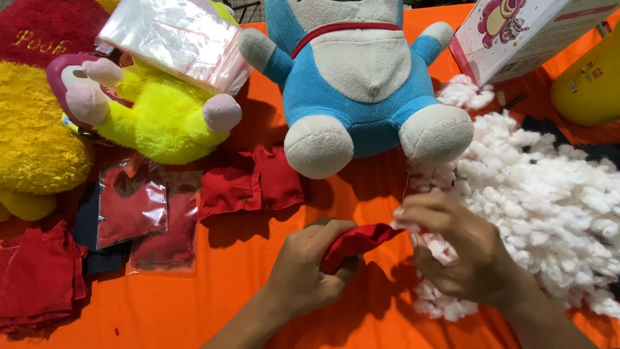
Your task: Stuffing small red fabric pouches with white fiberfill material on a table surrounded by plush toys.
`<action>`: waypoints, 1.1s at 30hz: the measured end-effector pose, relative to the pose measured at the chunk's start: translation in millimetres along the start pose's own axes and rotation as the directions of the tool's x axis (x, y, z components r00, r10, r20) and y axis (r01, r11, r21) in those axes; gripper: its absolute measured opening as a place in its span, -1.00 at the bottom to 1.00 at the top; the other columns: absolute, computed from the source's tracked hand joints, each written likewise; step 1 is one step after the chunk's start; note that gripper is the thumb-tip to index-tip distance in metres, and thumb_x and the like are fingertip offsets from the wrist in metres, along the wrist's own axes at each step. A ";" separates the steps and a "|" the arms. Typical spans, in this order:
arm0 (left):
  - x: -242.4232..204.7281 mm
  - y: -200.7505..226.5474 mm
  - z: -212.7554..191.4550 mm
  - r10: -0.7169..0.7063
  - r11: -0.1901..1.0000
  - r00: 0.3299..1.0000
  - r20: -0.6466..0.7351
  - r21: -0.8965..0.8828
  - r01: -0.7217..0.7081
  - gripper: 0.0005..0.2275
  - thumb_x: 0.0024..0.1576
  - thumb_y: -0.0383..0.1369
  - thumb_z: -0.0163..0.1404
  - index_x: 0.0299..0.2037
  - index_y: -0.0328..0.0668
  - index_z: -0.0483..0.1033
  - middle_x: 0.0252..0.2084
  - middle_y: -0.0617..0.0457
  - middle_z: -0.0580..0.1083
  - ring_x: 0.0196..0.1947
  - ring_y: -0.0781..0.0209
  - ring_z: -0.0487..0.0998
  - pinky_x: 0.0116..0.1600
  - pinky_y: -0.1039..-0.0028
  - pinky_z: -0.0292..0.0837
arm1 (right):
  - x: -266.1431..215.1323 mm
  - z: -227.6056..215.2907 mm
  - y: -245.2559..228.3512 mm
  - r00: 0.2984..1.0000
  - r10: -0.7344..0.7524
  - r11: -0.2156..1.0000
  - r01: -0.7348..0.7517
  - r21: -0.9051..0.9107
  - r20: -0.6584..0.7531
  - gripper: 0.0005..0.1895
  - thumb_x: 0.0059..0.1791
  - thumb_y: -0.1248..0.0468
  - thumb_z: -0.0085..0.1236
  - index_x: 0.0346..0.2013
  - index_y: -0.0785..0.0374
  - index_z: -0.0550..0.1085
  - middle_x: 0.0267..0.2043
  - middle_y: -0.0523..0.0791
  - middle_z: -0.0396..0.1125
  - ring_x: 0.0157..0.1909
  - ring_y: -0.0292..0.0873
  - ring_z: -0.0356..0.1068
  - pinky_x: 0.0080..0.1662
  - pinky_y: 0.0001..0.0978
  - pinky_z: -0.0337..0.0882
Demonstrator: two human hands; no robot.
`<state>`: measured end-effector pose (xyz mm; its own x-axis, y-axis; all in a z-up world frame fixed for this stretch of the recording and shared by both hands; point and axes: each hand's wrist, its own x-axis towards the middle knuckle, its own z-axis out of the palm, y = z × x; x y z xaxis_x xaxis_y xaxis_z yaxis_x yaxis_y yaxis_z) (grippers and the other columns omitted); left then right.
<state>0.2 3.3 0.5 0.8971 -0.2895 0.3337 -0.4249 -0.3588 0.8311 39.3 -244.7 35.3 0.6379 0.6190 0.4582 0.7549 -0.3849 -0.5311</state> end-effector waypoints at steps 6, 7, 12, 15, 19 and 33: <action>-0.3 0.4 1.5 0.019 1.000 1.000 0.009 0.016 -0.019 -0.70 0.06 -0.43 0.16 0.00 -0.22 0.46 -0.24 -0.02 0.60 -0.38 0.05 0.60 -0.34 0.39 0.47 | 16.7 -2.2 -10.8 0.993 0.013 0.992 -0.028 -0.121 -0.120 -0.82 -0.06 0.46 0.23 -0.17 0.43 0.52 -0.14 0.11 0.47 -0.09 0.01 0.54 -0.01 -0.25 0.64; -0.8 0.5 1.6 0.016 1.000 1.000 0.008 0.015 -0.016 -0.70 0.06 -0.43 0.16 0.00 -0.22 0.46 -0.24 -0.02 0.60 -0.38 0.05 0.60 -0.34 0.39 0.47 | 17.3 -2.5 -13.3 0.993 0.014 0.992 -0.028 -0.119 -0.117 -0.82 -0.06 0.46 0.23 -0.17 0.43 0.52 -0.14 0.11 0.47 -0.09 0.01 0.54 -0.01 -0.25 0.64; -1.8 -1.9 2.3 0.013 1.000 1.000 0.010 0.022 -0.013 -0.69 0.05 -0.45 0.16 0.00 -0.21 0.45 -0.24 -0.03 0.59 -0.40 0.04 0.58 -0.37 0.39 0.43 | 18.2 -4.4 -17.4 0.978 0.050 0.991 -0.074 -0.113 -0.203 -0.80 -0.08 0.44 0.28 -0.18 0.40 0.51 -0.17 0.06 0.52 -0.09 -0.01 0.58 0.00 -0.26 0.64; -0.2 -0.2 1.6 0.005 0.999 1.000 0.023 0.032 -0.006 -0.70 0.06 -0.43 0.16 -0.01 -0.20 0.46 -0.22 -0.03 0.60 -0.38 0.04 0.60 -0.36 0.38 0.46 | 19.5 -4.2 -15.4 0.976 0.067 0.992 -0.088 -0.092 -0.208 -0.82 -0.05 0.44 0.24 -0.16 0.40 0.50 -0.14 0.07 0.50 -0.06 0.01 0.57 0.05 -0.21 0.61; -2.2 -3.5 3.7 -0.007 0.999 0.999 0.034 0.047 0.005 -0.65 0.04 -0.41 0.20 0.02 -0.19 0.45 -0.20 -0.03 0.60 -0.36 0.02 0.60 -0.36 0.37 0.46 | 20.1 -3.0 -20.0 0.963 0.079 0.993 -0.097 -0.059 -0.259 -0.76 -0.08 0.46 0.30 -0.16 0.43 0.46 -0.15 0.12 0.48 -0.06 0.02 0.56 0.04 -0.24 0.64; -0.8 -2.9 4.3 0.053 0.998 0.997 0.053 0.033 -0.055 -0.66 0.01 -0.48 0.17 0.00 -0.24 0.44 -0.20 -0.06 0.59 -0.33 -0.03 0.61 -0.34 0.34 0.46 | 12.9 -3.5 -17.3 0.983 0.013 0.996 0.004 0.094 -0.183 -0.76 -0.05 0.45 0.22 -0.10 0.30 0.46 -0.19 0.03 0.52 -0.16 -0.05 0.62 -0.05 -0.21 0.66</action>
<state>0.2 0.8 -4.1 0.8658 -0.3545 0.3532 -0.4771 -0.3718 0.7963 35.0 -232.4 52.9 0.6651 0.4781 0.5737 0.7398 -0.3167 -0.5937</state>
